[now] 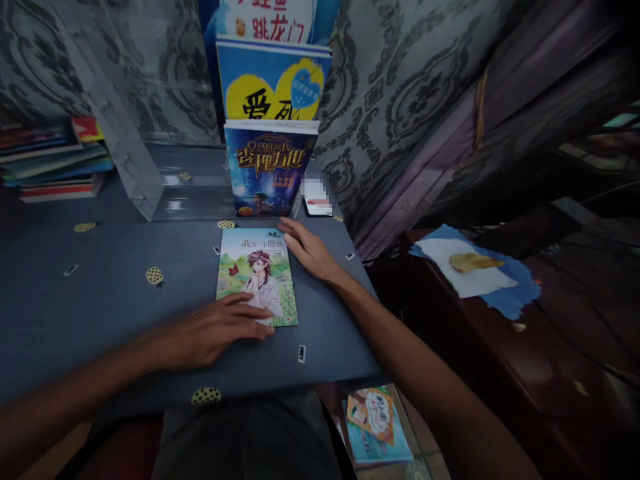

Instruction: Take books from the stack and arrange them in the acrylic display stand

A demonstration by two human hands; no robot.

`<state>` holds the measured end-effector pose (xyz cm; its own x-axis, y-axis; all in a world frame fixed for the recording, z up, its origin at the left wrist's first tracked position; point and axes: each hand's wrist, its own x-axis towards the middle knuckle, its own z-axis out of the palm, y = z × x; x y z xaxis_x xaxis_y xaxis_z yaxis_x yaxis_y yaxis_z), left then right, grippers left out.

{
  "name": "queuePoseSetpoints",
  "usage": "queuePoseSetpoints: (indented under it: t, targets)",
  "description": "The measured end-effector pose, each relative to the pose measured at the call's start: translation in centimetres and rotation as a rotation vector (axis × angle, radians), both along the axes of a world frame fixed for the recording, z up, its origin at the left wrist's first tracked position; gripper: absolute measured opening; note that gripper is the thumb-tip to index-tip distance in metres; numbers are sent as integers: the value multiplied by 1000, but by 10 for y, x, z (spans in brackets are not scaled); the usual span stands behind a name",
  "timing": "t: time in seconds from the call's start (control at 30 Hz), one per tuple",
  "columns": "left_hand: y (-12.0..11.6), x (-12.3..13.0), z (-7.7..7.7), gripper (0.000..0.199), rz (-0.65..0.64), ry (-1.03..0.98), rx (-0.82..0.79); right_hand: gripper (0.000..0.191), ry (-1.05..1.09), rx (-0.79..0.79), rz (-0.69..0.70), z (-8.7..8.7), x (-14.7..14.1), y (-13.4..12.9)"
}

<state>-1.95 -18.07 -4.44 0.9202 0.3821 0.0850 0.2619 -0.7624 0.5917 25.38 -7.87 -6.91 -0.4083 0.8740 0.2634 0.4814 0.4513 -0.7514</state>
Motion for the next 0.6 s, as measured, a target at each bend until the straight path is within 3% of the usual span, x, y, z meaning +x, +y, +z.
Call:
queuePoseSetpoints:
  t: [0.2, 0.3, 0.47, 0.6]
  targets:
    - [-10, -27, 8, 41, 160, -75, -139, 58, -133, 107, -28, 0, -11, -10]
    - [-13, -37, 11, 35, 271, -165, -207, 52, -123, 143, 26, 10, -44, -46]
    - [-22, -56, -9, 30, 432, -139, -194, 64, 6, 60, 381, 24, -111, -121]
    - [-24, -63, -16, 33, 432, -54, -183, 70, 2, -37, 395, 21, -121, -138]
